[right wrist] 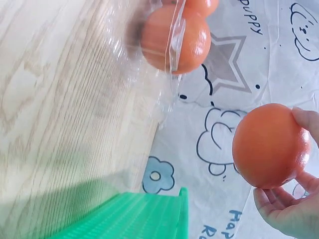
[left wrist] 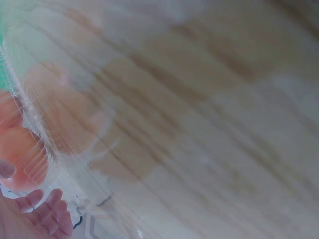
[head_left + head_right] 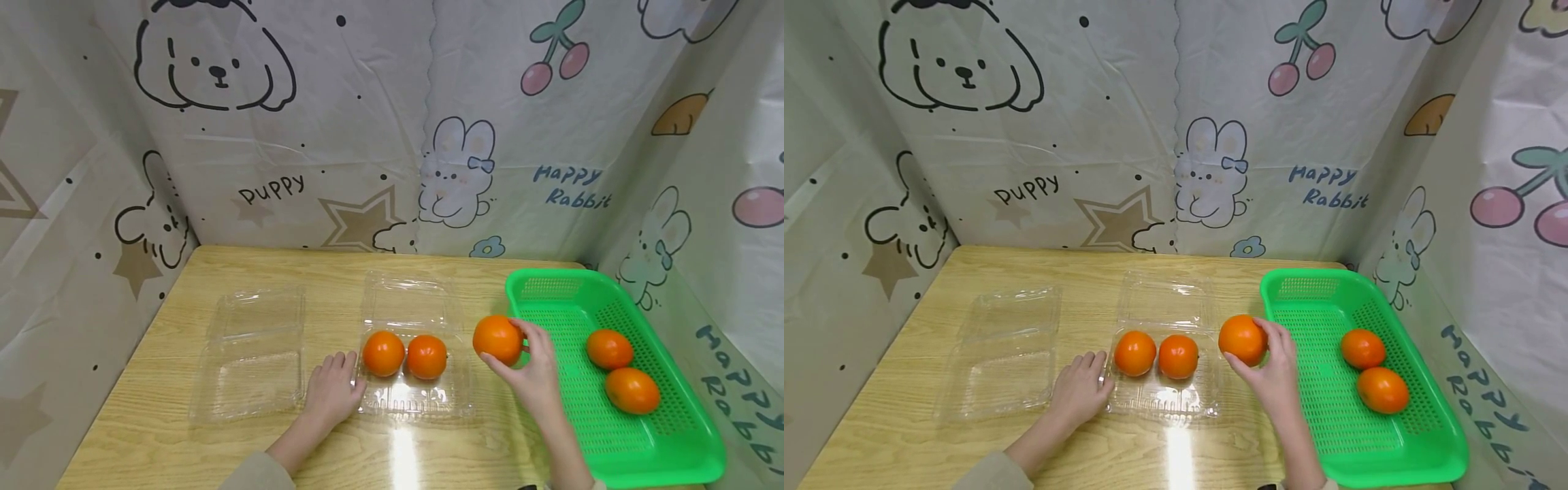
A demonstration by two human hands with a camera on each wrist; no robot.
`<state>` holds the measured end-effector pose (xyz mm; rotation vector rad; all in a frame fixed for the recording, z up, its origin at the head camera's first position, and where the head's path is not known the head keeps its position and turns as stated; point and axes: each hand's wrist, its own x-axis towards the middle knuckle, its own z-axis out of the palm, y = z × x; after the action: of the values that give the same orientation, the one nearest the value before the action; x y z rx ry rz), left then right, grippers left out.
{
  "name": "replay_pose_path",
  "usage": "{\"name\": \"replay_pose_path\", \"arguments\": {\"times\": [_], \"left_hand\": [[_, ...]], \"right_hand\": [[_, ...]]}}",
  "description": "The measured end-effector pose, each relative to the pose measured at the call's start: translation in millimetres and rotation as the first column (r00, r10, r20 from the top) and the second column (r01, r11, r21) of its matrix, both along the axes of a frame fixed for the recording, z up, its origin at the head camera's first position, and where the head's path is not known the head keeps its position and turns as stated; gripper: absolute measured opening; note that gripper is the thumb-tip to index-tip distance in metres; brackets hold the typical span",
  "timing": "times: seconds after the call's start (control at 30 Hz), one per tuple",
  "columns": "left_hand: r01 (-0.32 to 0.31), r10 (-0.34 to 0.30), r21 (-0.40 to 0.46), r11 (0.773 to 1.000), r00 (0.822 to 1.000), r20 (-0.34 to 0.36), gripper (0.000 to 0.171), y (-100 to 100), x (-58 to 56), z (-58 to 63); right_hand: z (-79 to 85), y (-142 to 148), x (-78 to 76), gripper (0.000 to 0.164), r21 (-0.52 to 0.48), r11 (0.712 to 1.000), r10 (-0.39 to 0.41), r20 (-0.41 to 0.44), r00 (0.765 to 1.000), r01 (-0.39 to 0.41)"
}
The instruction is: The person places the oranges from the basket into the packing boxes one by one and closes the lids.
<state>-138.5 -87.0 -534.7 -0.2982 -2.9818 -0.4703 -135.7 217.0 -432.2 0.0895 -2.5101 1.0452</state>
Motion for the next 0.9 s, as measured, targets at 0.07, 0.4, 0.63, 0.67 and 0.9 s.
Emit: {"name": "replay_pose_path", "arguments": {"times": [0.07, 0.4, 0.63, 0.67, 0.9], "left_hand": [[0.0, 0.0, 0.0, 1.0, 1.0, -0.003, 0.045, -0.2, -0.2, 0.0], [-0.001, 0.001, -0.002, 1.0, 1.0, -0.018, 0.045, -0.6, -0.1, -0.5], [-0.003, 0.003, 0.005, 1.0, 1.0, -0.017, 0.045, -0.3, 0.5, 0.2], [-0.002, 0.002, 0.004, 1.0, 1.0, -0.017, 0.045, -0.3, 0.5, 0.1], [-0.001, 0.001, 0.007, 1.0, 1.0, -0.018, 0.046, -0.5, 0.4, -0.3]], "right_hand": [[-1.5, -3.5, -0.8, 0.069, 0.003, 1.0, 0.012, 0.004, 1.0, -0.012], [-7.2, -22.4, -1.8, 0.069, -0.035, 0.997, 0.067, 0.048, 0.997, -0.065], [-12.2, -35.8, -1.6, 0.069, -0.056, 0.993, 0.109, 0.065, 0.992, -0.105], [-13.1, -37.5, -1.4, 0.069, -0.062, 0.992, 0.115, 0.073, 0.991, -0.111], [-19.5, -49.1, 0.7, 0.067, -0.091, 0.983, 0.169, 0.098, 0.981, -0.16]]}}
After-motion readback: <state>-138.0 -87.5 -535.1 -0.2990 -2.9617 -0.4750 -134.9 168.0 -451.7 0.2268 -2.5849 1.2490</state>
